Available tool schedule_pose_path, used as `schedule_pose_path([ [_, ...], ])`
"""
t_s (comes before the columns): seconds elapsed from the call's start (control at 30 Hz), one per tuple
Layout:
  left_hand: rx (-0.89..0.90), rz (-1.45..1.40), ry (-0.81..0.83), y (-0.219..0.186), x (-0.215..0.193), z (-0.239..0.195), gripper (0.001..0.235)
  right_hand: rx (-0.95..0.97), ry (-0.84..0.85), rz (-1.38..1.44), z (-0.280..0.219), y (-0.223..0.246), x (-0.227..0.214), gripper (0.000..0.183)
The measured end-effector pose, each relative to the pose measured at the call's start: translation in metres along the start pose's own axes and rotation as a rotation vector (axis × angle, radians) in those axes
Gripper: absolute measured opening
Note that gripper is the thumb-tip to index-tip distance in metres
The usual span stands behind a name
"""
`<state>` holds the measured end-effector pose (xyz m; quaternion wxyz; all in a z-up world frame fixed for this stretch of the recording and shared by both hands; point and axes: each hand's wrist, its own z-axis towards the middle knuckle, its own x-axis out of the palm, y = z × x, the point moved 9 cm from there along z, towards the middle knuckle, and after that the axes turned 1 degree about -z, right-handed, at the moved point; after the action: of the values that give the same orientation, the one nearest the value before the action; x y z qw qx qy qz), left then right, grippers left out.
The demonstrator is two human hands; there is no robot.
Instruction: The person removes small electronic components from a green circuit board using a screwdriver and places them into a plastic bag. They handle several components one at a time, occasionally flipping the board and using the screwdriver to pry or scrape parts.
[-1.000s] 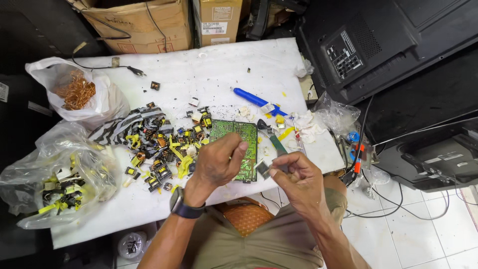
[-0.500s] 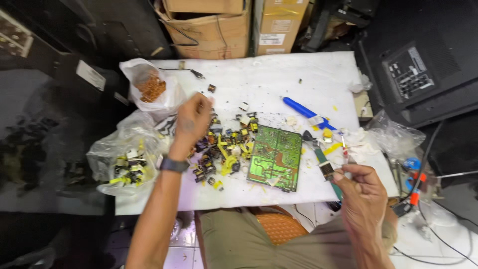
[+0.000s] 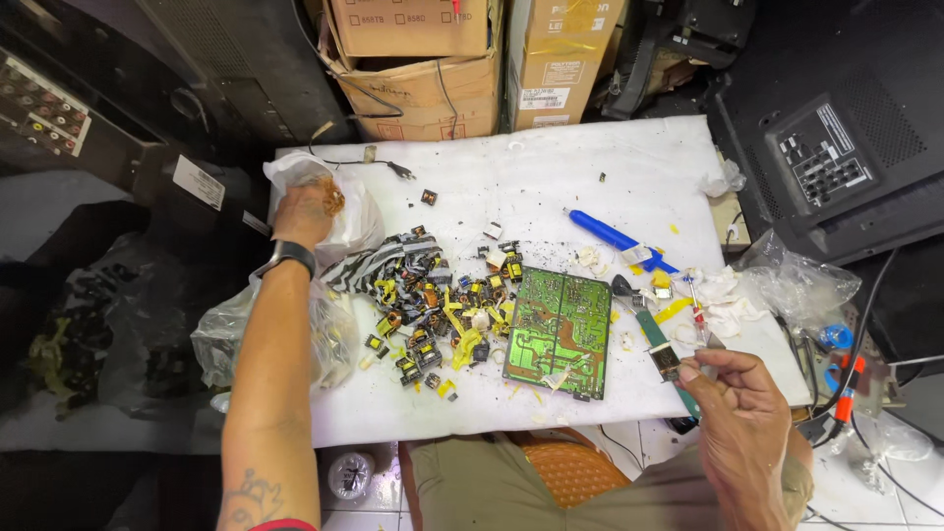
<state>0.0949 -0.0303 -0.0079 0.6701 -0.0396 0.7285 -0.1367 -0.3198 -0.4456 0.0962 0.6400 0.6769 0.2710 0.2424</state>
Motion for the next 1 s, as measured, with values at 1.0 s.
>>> schedule_pose_path([
  [1.0, 0.355, -0.153, -0.63, -0.036, -0.06, -0.061, 0.045, -0.014, 0.189, -0.02, -0.016, 0.003, 0.043, 0.015],
])
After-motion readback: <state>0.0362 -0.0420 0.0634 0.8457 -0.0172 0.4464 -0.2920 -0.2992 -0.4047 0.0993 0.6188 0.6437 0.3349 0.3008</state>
